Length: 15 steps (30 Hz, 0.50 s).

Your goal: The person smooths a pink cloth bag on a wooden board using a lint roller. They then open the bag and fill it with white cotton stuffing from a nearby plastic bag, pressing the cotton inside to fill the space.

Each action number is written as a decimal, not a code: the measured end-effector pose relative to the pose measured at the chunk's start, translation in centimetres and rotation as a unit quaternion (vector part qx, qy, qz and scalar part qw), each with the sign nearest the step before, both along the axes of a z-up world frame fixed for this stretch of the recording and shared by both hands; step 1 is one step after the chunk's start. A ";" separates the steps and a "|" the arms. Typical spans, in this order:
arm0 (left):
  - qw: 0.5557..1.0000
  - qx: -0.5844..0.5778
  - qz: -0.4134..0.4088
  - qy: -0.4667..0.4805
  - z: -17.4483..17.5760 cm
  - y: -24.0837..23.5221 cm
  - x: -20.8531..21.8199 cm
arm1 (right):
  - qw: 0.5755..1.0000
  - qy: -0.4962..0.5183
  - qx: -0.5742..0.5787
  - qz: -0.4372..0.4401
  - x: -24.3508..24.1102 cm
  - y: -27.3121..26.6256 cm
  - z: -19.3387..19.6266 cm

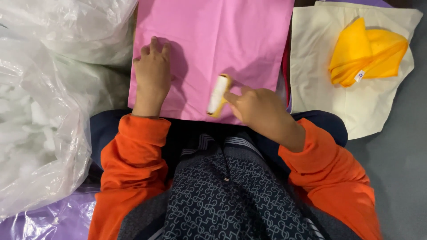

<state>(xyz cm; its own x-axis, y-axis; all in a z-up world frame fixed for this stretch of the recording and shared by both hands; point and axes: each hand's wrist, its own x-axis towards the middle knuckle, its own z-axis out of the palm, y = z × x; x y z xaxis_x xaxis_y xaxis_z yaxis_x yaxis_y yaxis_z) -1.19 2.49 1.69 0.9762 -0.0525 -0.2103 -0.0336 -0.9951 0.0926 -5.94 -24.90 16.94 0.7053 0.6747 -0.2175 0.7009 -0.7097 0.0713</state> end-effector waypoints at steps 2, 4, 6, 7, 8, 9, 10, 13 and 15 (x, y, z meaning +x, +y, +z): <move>1.000 -0.007 -0.002 0.007 0.7 0.0 -0.1 | 0.997 0.033 0.069 -0.003 0.1 1.6 -2.6; 1.000 -0.013 -0.012 0.015 0.9 -0.1 -0.2 | 0.988 0.064 0.139 -0.015 -0.1 2.2 -3.6; 1.000 -0.012 -0.006 -0.013 0.7 0.1 -0.1 | 0.995 0.054 0.079 -0.015 0.0 2.3 -3.2; 1.000 -0.011 -0.006 -0.015 0.5 0.1 0.0 | 0.995 0.051 0.080 -0.014 0.0 1.6 -2.0; 1.000 -0.006 -0.006 -0.013 0.3 0.1 0.2 | 0.995 0.078 0.051 -0.031 0.1 1.0 -0.8; 1.000 -0.001 -0.002 -0.007 -0.1 0.1 0.0 | 0.993 0.109 0.021 -0.046 -0.1 0.4 0.3; 1.000 -0.001 0.000 -0.005 -0.2 0.2 -0.1 | 0.993 0.111 0.020 -0.044 -0.2 0.5 0.1; 1.000 0.003 -0.012 -0.002 -0.1 0.2 -0.1 | 0.996 0.047 0.079 -0.009 -0.4 1.2 -1.3; 1.000 0.000 -0.007 -0.006 0.2 0.1 0.0 | 0.992 0.066 0.105 -0.019 -0.3 2.3 -3.8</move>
<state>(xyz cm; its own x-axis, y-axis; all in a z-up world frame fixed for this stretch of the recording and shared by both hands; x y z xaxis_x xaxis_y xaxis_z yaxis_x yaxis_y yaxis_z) -1.14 2.63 1.89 0.9777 -0.0660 -0.1993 -0.0484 -0.9946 0.0917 -6.24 -22.57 13.16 0.7055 0.6888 -0.1670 0.6668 -0.7249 -0.1729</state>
